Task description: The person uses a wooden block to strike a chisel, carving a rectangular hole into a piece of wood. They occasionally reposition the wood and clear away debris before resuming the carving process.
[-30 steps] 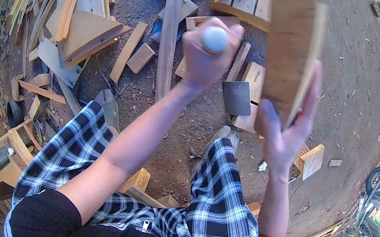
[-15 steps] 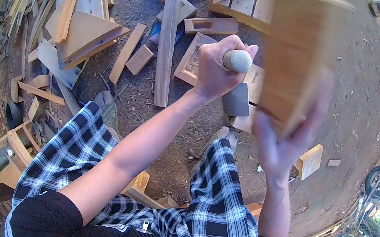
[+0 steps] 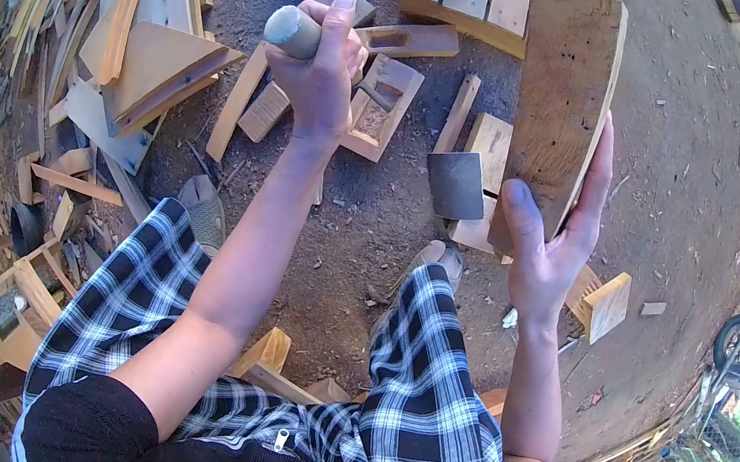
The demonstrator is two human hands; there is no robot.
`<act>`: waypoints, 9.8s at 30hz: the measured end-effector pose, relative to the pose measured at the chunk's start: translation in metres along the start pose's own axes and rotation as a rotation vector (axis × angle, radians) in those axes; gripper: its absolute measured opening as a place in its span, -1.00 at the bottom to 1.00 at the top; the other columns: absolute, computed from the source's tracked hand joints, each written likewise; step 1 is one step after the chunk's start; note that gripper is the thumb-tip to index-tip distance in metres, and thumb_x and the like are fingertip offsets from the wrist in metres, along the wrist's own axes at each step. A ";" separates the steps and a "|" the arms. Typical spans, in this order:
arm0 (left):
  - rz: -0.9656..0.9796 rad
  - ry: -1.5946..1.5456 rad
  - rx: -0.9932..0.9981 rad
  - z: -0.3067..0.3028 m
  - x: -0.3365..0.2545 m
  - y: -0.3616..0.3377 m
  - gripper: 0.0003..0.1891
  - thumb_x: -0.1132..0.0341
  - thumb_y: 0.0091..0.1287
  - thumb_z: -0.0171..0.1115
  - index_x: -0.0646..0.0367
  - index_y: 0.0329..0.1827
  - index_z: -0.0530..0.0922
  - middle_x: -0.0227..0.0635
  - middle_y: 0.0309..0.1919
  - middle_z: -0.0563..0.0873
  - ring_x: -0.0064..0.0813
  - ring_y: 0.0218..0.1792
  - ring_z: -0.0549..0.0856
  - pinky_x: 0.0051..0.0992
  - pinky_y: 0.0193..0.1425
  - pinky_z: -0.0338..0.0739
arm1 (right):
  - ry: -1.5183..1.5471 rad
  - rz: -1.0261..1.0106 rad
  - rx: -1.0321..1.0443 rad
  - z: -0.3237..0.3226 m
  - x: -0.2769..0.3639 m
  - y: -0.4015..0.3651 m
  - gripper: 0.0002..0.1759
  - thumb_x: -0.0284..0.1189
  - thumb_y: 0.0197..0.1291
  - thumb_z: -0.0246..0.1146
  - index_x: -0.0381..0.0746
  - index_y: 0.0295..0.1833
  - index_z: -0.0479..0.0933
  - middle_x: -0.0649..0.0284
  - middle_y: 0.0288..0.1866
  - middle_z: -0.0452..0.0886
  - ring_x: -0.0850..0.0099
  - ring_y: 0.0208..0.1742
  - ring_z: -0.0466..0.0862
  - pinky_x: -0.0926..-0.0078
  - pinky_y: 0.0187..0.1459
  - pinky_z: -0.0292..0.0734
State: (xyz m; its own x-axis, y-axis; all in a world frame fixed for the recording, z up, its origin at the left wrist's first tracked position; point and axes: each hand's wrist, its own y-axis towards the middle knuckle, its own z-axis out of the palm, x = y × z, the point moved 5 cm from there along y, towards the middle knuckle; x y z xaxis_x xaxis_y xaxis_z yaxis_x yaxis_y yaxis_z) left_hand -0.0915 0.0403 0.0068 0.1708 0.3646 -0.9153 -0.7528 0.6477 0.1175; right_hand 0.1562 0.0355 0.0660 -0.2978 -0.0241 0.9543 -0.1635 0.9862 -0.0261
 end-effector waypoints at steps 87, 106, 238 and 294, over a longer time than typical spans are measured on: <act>0.142 0.287 0.220 0.044 -0.003 -0.047 -0.71 0.40 0.26 0.37 0.19 -0.58 0.45 -0.38 -0.75 0.53 -0.69 -0.67 0.57 -0.58 -0.61 0.40 | -0.098 -0.197 0.070 0.004 0.017 0.000 0.00 -0.34 0.07 0.37 -0.20 0.56 -0.03 0.02 0.49 0.21 0.21 0.39 0.38 0.22 0.35 0.34; 0.320 0.412 0.430 0.064 -0.005 -0.060 -0.70 0.32 0.22 0.40 0.13 -0.57 0.44 -0.28 -0.73 0.57 -0.40 -0.69 0.65 -0.48 -0.63 0.42 | -0.150 -0.078 -0.031 -0.015 -0.002 -0.004 -0.04 -0.19 0.12 0.30 -0.14 0.56 -0.01 0.09 0.52 0.13 0.20 0.46 0.27 0.14 0.42 0.21; 0.053 -0.400 1.752 0.218 -0.236 -0.244 -0.62 0.24 0.33 0.26 0.21 0.14 0.47 -0.33 0.02 0.60 -0.48 0.04 0.56 -0.38 0.20 0.40 | -0.410 -1.190 0.418 0.147 0.344 -0.125 -0.35 -0.20 -0.16 0.44 -0.14 0.13 0.49 0.01 0.14 0.23 -0.04 0.20 0.40 0.10 0.13 0.49; -1.156 -0.438 1.435 0.191 -0.039 -0.177 -0.75 0.14 0.43 0.19 0.16 -0.11 0.61 -0.38 -0.25 0.68 -0.61 -0.27 0.68 -0.54 -0.14 0.62 | -0.214 -0.629 0.266 0.144 0.153 0.052 -0.27 -0.23 -0.20 0.48 -0.24 0.16 0.45 -0.01 0.17 0.22 0.01 0.17 0.45 0.14 0.21 0.49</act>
State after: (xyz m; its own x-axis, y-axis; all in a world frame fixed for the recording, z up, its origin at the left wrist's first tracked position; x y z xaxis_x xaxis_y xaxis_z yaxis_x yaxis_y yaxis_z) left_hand 0.1560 0.0390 0.0954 0.4367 -0.6251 -0.6470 0.8203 0.5720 0.0010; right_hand -0.0333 0.0594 0.1676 -0.2450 -0.6333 0.7341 -0.5806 0.7023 0.4121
